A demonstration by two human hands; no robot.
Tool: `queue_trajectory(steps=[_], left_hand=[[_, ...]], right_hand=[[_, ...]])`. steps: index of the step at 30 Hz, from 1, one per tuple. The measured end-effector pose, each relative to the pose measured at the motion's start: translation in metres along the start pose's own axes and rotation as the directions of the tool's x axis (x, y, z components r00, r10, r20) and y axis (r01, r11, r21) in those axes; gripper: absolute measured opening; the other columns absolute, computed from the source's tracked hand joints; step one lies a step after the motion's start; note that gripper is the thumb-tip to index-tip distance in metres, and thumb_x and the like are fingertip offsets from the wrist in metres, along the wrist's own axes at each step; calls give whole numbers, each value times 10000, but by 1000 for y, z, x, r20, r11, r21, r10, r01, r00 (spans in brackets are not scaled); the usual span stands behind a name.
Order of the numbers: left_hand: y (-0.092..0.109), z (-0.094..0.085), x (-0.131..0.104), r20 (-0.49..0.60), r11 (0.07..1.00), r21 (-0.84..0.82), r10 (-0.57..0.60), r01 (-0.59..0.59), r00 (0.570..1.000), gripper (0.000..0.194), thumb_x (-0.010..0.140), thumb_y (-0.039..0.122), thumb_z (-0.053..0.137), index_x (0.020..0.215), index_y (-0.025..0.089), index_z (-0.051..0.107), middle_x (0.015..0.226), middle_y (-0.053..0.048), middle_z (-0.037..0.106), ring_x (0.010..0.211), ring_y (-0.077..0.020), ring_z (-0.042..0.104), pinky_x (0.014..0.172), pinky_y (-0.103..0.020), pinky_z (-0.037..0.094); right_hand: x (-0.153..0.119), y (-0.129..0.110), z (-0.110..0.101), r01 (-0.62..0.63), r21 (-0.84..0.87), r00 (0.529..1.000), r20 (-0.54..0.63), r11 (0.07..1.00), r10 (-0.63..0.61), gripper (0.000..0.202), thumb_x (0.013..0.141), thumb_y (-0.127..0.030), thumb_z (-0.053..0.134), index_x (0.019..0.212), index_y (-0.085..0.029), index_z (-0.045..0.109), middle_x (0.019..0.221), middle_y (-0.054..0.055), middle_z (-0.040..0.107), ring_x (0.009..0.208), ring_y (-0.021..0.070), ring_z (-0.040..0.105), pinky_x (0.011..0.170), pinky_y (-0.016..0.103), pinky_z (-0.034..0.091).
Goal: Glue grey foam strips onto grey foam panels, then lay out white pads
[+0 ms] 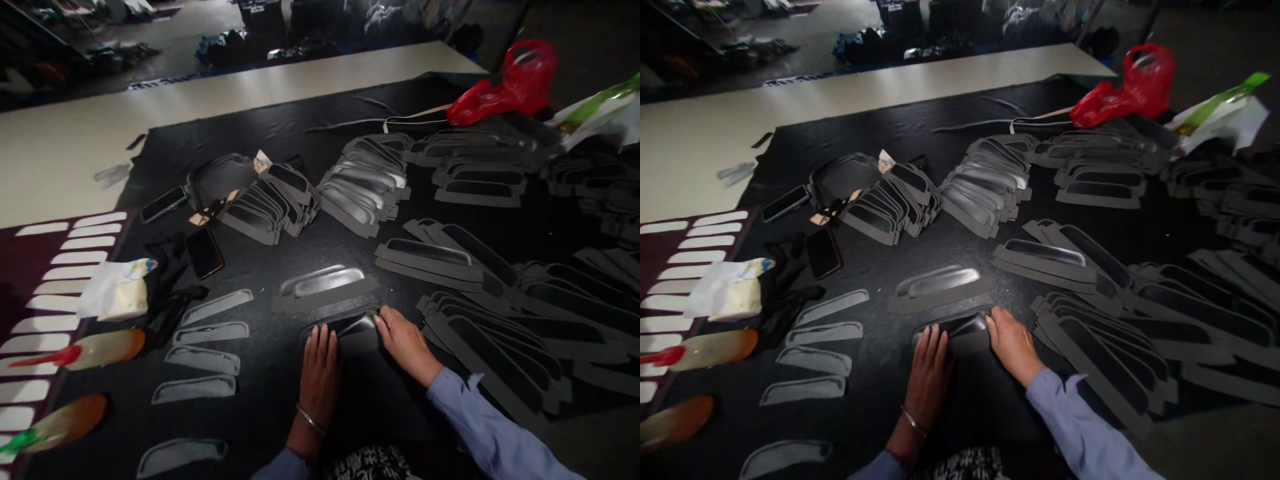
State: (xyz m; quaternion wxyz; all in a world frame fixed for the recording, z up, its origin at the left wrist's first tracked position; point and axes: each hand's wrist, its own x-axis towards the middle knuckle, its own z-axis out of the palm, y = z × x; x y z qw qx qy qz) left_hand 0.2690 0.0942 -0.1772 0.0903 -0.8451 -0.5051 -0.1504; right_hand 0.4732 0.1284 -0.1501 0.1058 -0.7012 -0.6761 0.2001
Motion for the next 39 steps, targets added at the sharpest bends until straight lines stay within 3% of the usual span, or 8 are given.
queue_trajectory(steps=[5,14,21,27,32,39], left_hand=[[-5,5,-5,39,1000,6,24,-25,999,481,833,139,471,1308,172,404,1352,-99,464,1361,-275,179,980,-436,429],[-4,8,-8,31,999,-34,-4,5,999,483,838,145,475,1313,158,391,1347,-106,469,1352,-248,209,1015,-426,391],[-5,8,-8,26,999,-19,49,-49,998,456,830,103,453,1286,117,423,1339,-101,481,1344,-252,237,1030,-421,359],[2,3,-2,2,998,-70,-3,3,1000,459,835,163,464,1291,127,425,1318,-115,495,1309,-278,299,1026,-461,335],[16,-5,11,27,993,-65,-96,97,995,512,813,321,532,1302,202,434,1290,-135,480,1234,-343,357,975,-543,357],[29,-1,22,-10,982,-28,-187,186,982,494,795,399,544,1255,228,497,1181,-159,471,1164,-359,380,936,-593,356]], right_hand=[[0,-2,0,0,-12,1000,11,1000,0,174,915,-308,339,788,-219,420,794,31,561,704,160,564,627,254,371],[1,-5,-1,-18,-42,999,37,999,19,176,923,-299,325,798,-214,416,821,46,565,747,172,567,653,261,370],[0,-5,0,-14,-38,1000,7,999,14,166,919,-284,352,809,-207,451,820,50,577,754,171,562,666,256,375],[0,-8,-1,-45,-54,999,20,998,46,139,914,-259,386,831,-196,478,843,52,586,771,164,564,677,251,366],[-1,-9,-1,-79,-28,997,5,996,79,136,912,-270,408,838,-194,493,857,52,593,779,160,568,674,247,362],[-1,-12,-6,-116,10,993,14,993,116,126,906,-260,426,843,-187,508,861,56,609,802,167,578,665,248,357]])
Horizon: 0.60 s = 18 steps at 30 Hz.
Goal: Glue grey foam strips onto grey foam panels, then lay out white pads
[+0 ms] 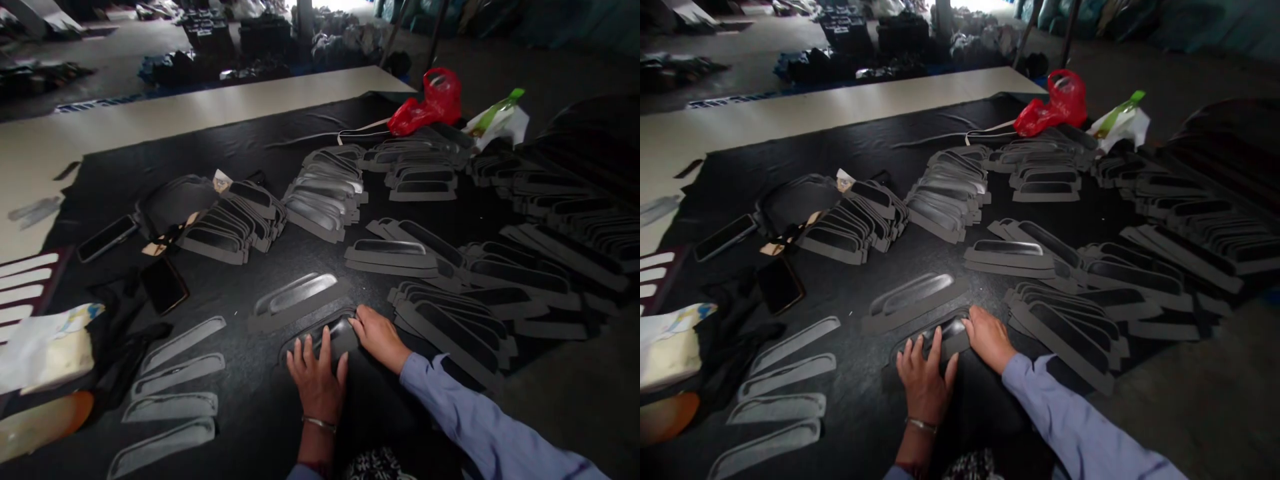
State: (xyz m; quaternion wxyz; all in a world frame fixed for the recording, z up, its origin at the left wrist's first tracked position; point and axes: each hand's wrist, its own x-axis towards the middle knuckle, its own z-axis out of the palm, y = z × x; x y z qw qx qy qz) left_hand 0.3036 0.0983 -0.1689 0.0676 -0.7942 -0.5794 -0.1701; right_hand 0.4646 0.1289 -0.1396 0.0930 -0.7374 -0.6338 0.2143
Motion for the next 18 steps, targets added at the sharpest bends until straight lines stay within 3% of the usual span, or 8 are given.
queue_trajectory(steps=[13,15,18], left_hand=[[1,1,0,-26,996,85,30,-28,999,459,797,422,538,1218,240,536,1162,-170,489,1145,-363,394,909,-597,365],[3,0,1,-14,998,59,6,-5,1000,450,800,414,537,1219,251,535,1164,-164,496,1153,-359,390,924,-595,355],[6,-1,2,-7,998,2,-57,57,998,442,795,428,539,1209,273,542,1166,-140,502,1161,-345,387,956,-591,335]], right_hand=[[5,0,-9,-81,12,994,80,997,80,124,882,-296,471,832,-196,526,826,41,632,724,172,585,598,268,316],[7,1,-14,-33,-35,999,20,999,34,137,873,-324,493,847,-194,526,826,46,617,737,182,571,605,274,325],[18,-5,-20,142,-159,974,-152,977,-167,185,890,-345,471,882,-174,542,856,78,583,829,211,525,681,296,345]])
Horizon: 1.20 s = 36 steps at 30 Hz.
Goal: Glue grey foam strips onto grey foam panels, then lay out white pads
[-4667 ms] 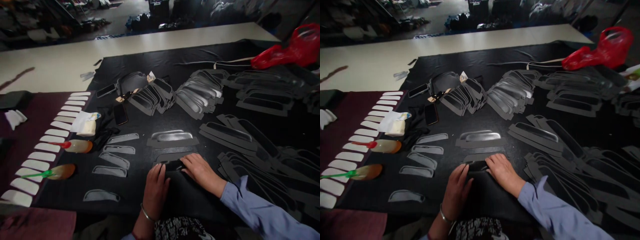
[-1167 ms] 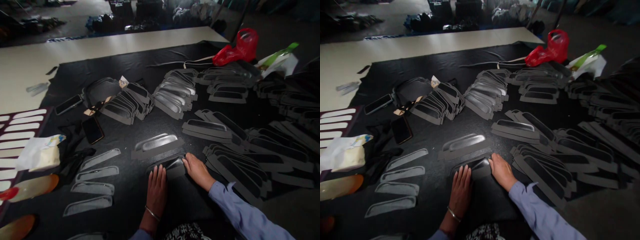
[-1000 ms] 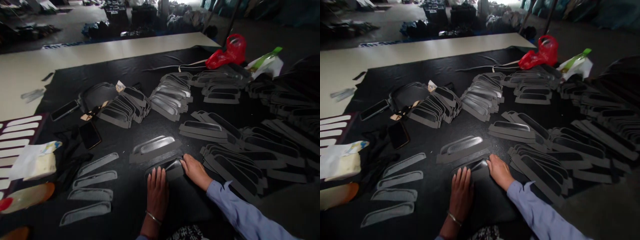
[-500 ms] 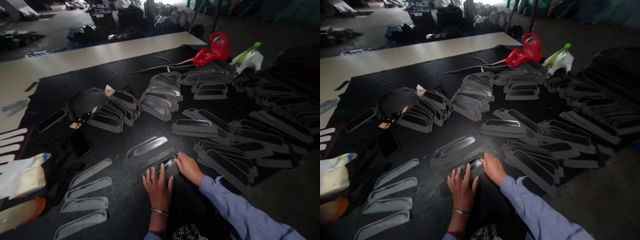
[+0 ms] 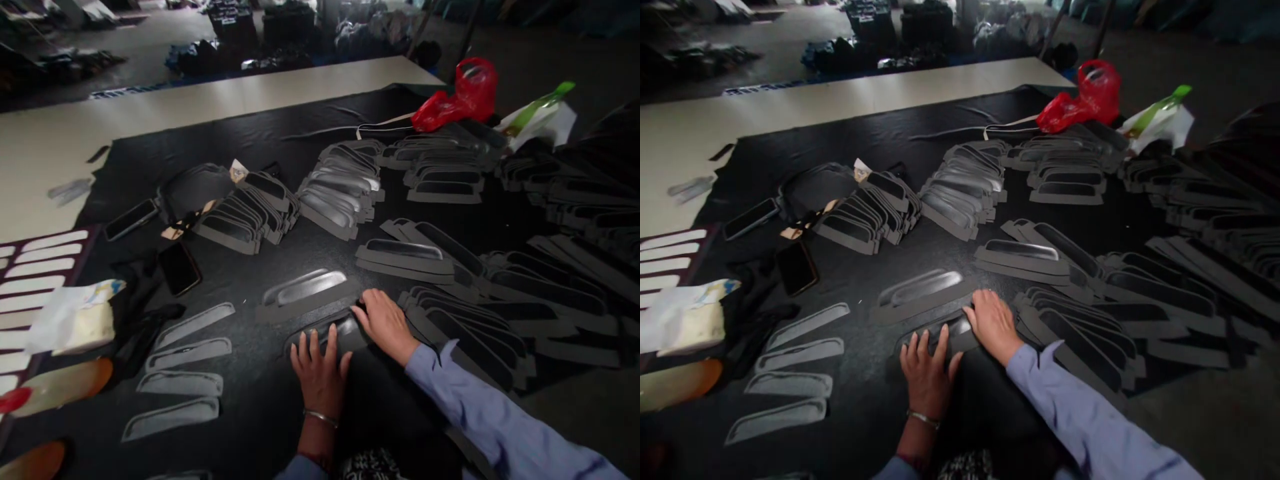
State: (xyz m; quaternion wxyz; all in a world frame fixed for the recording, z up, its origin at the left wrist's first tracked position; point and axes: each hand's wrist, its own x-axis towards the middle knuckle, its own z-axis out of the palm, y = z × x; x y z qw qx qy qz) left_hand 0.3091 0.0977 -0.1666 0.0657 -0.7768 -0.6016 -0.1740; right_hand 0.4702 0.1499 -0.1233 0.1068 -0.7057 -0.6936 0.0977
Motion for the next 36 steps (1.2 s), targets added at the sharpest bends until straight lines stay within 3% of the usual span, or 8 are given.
queue_trajectory(steps=[3,6,8,14,22,30,36], left_hand=[[1,1,0,-21,999,-24,-26,25,999,434,788,438,545,1196,292,550,1162,-124,499,1160,-334,387,967,-585,332],[-1,3,-1,-28,999,-36,-25,24,999,415,787,442,544,1174,292,570,1163,-126,497,1156,-336,385,968,-588,324],[-2,4,-1,-19,999,-43,-26,25,999,407,786,446,544,1159,287,583,1167,-130,496,1153,-339,386,968,-591,317],[-2,4,-2,-24,998,-52,-40,38,999,423,771,455,565,1165,299,574,1162,-122,503,1145,-342,398,959,-588,325],[-2,6,-3,-29,995,-80,-56,53,998,472,763,445,583,1215,319,527,1173,-112,501,1169,-331,386,988,-569,299],[-1,7,-4,-39,989,-121,-93,88,995,477,749,535,558,1182,336,554,1176,-104,529,1172,-325,407,1002,-554,292],[-1,8,-4,-29,989,-114,-100,96,995,493,734,560,556,1179,348,556,1158,-103,558,1147,-328,437,983,-556,320]], right_hand=[[22,-13,4,249,-59,962,-103,967,-254,246,919,-334,405,999,-165,564,903,104,563,856,222,482,723,322,333],[45,-28,18,441,-65,893,-69,895,-445,269,919,-330,410,1113,-205,549,939,92,567,862,214,468,744,332,319],[55,-34,28,494,-83,868,-22,866,-497,276,915,-320,427,1153,-234,535,940,72,572,868,208,465,771,338,309],[59,-34,41,486,-112,872,-7,867,-490,316,924,-303,402,1216,-246,507,951,76,571,860,213,455,772,351,302],[60,-23,16,332,51,927,-201,942,-316,338,939,-270,331,1188,-132,512,986,110,555,898,220,438,781,320,332],[56,-30,41,438,-141,897,1,888,-442,330,921,-253,433,1247,-251,488,943,66,582,837,192,458,722,302,309],[53,-30,34,347,-126,923,-132,929,-363,346,922,-286,419,1253,-209,485,990,92,570,879,215,454,719,315,313]])
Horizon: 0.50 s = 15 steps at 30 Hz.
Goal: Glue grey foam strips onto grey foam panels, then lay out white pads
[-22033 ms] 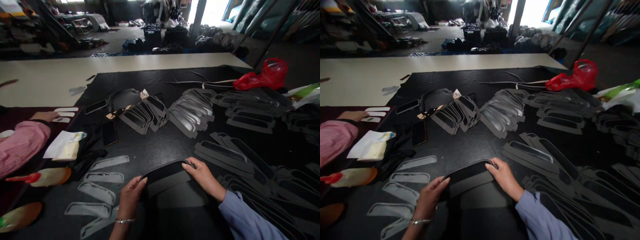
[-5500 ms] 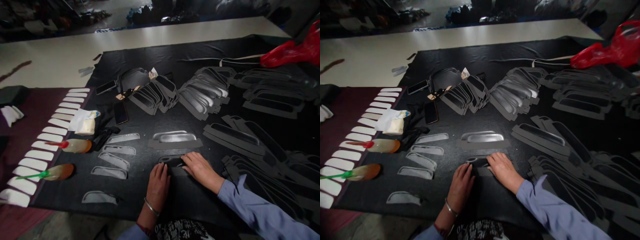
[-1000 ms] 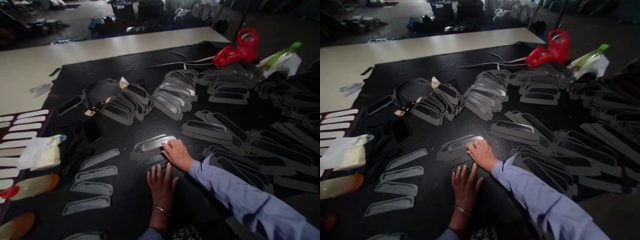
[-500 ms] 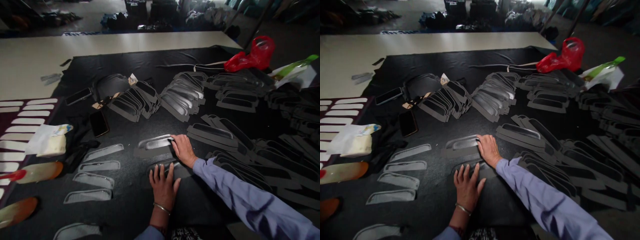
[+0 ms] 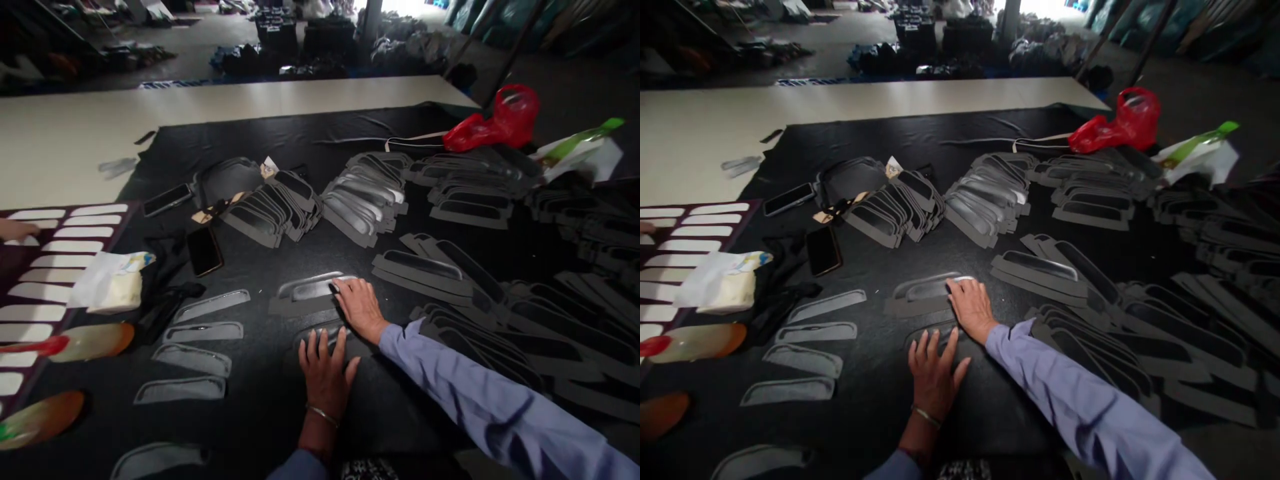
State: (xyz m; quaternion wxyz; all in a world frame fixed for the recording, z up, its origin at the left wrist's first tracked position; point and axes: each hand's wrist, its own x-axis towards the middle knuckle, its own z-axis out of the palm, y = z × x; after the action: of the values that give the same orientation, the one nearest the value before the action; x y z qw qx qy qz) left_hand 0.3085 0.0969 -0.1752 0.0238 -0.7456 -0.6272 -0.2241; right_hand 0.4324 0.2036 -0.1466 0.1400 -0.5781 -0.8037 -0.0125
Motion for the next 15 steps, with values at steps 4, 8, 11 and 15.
queue_trajectory(steps=[4,8,11,15], left_hand=[[1,-1,1,2,1000,15,7,-7,1000,483,741,554,551,1172,338,563,1153,-105,565,1149,-328,440,983,-556,321],[2,-2,1,22,999,36,-4,3,1000,488,745,564,537,1169,324,570,1143,-122,573,1140,-335,448,965,-562,335],[3,-2,2,22,1000,21,-13,12,1000,494,735,568,547,1160,318,578,1145,-125,574,1146,-335,444,976,-563,324],[2,-2,1,28,1000,11,-25,25,999,490,735,556,553,1160,315,579,1157,-124,566,1157,-334,432,986,-560,314]], right_hand=[[-3,-2,3,84,-36,993,92,996,-80,353,920,-207,415,1267,-247,469,953,68,582,841,200,466,709,312,317],[-2,-4,4,100,-58,992,84,993,-95,369,904,-231,461,1273,-244,464,951,66,581,836,200,472,702,313,320],[0,-6,3,66,-34,998,-13,997,-66,366,900,-266,479,1264,-235,472,1018,78,568,893,205,464,743,316,322],[0,-7,9,116,-24,993,5,993,-115,344,907,-235,463,1250,-248,481,1003,64,575,879,194,462,753,312,322]])
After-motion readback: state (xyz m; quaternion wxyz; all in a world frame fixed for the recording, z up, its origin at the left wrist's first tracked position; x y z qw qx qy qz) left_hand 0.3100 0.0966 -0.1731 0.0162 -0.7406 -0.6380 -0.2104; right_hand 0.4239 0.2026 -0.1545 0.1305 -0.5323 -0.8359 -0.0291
